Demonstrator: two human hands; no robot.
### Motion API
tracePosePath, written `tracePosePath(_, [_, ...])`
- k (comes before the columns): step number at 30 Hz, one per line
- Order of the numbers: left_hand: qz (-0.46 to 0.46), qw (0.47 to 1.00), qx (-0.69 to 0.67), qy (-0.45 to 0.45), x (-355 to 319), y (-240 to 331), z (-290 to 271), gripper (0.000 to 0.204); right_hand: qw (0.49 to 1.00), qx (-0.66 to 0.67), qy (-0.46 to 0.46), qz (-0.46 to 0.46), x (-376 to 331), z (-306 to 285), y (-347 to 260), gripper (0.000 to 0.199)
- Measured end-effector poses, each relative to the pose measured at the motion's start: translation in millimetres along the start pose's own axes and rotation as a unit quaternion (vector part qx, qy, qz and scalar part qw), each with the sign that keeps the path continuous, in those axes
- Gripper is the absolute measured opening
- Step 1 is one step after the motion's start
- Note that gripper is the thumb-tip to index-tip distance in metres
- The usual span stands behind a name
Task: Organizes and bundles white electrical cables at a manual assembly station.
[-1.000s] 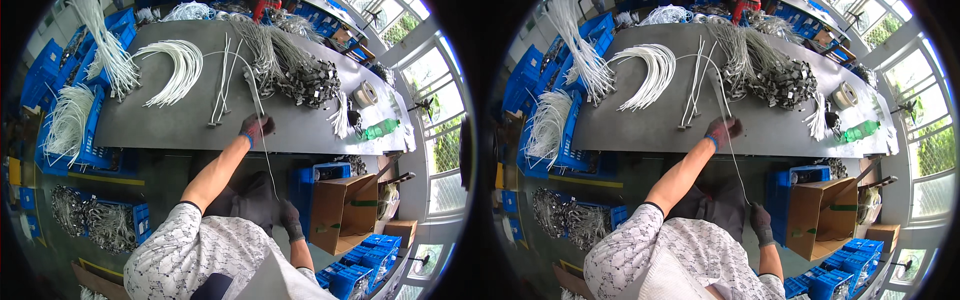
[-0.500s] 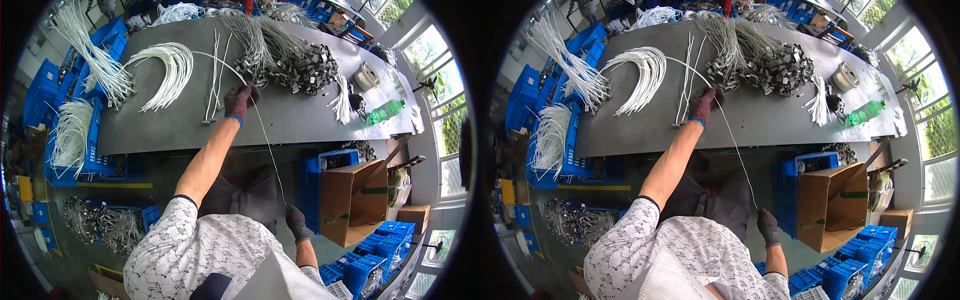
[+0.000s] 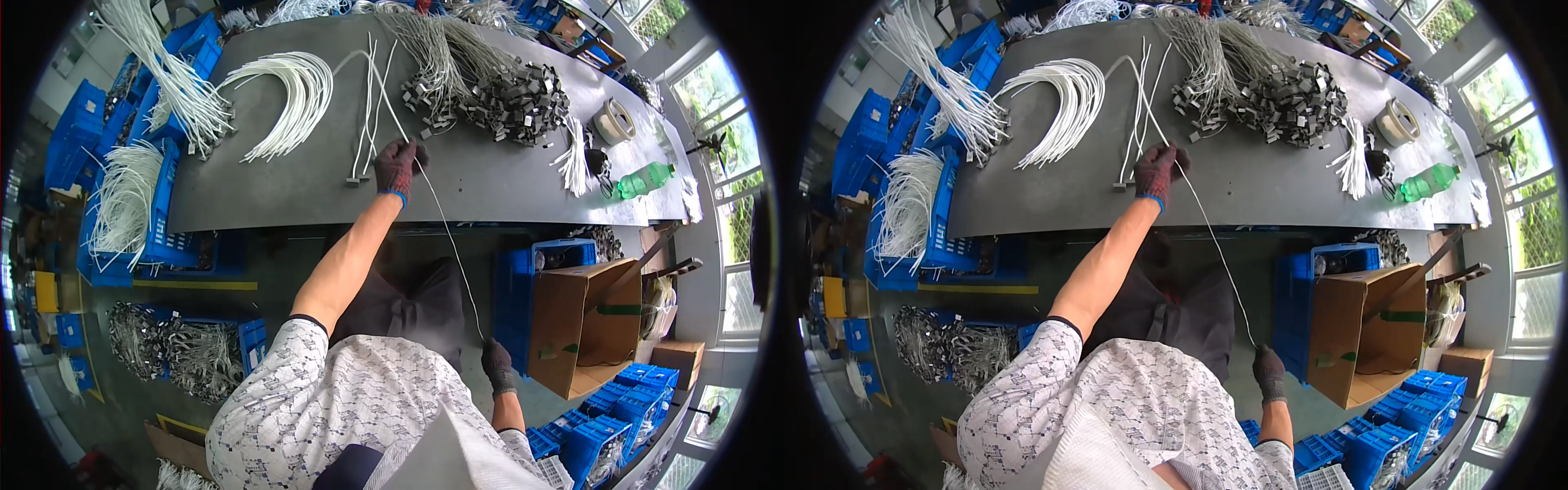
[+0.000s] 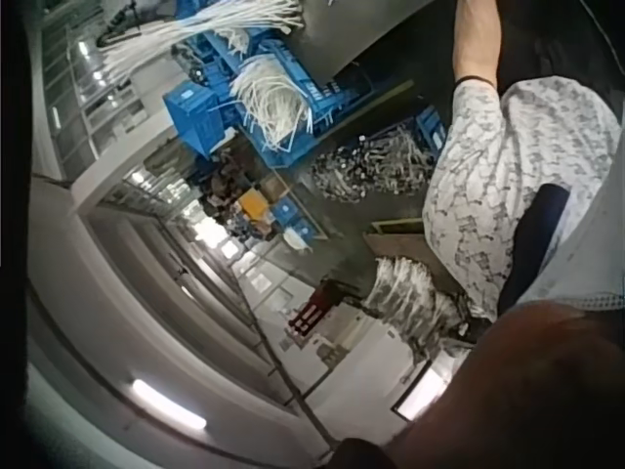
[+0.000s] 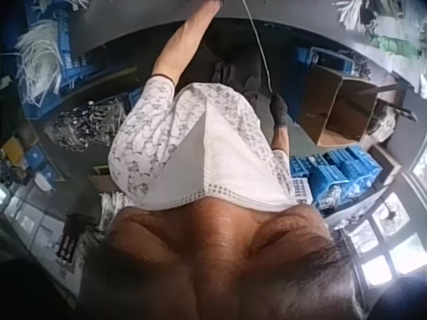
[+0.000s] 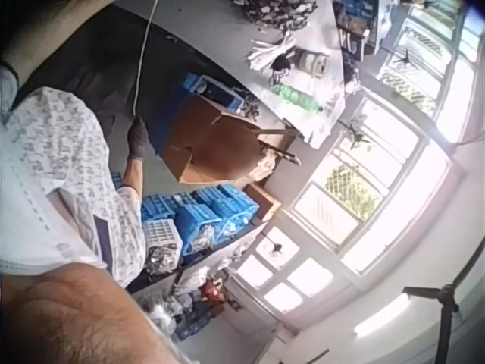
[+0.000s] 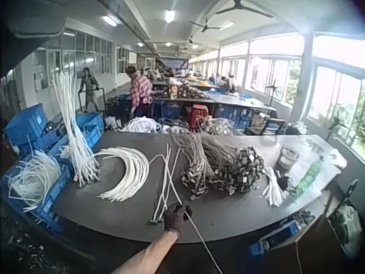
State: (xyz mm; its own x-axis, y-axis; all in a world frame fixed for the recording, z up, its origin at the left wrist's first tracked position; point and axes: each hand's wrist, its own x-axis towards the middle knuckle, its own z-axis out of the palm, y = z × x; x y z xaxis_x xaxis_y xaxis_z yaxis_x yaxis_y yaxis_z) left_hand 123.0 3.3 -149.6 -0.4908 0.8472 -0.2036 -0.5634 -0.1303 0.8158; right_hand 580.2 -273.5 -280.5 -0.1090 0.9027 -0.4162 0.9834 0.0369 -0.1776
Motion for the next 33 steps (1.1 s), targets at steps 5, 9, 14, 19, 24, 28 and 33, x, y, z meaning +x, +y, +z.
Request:
tracePosePath(5, [0.018,0.999,-0.030,0.012,-7.9,7.6,0.7,0.018,1.000,0.014,0.016,-0.012,3.1,4.6,-12.7,0.023])
tracePosePath(9, [-0.022,0.999,-0.018,-0.035,-32.3,-4.9,1.3,0.012,0.998,0.029,0.038,-0.030,5.0,0.7,-26.4,0.024])
tracePosePath(14, [-0.111,0.984,0.072,-0.121,-84.1,-44.9,-25.0,0.013,0.992,0.021,0.120,-0.014,7.2,-6.0,-31.9,0.021])
tracePosePath(19, [-0.123,0.960,0.115,-0.223,-67.2,-12.5,-24.3,0.016,0.996,-0.039,0.055,0.051,7.7,-1.7,6.9,0.018])
tracePosePath(24, [-0.067,0.962,0.165,-0.208,-66.7,-1.7,-17.3,0.021,0.927,0.344,0.054,-0.137,54.6,-42.9,-61.2,0.016])
tracePosePath(28, [-0.147,0.948,0.149,-0.239,-95.8,-20.8,-24.4,0.023,0.837,0.538,-0.004,-0.104,70.5,-160.2,-194.0,0.029])
tracePosePath(33, [-0.037,0.937,0.225,-0.263,-116.5,-16.0,-25.5,0.025,0.743,0.663,-0.016,-0.090,126.4,-154.1,-246.6,0.045])
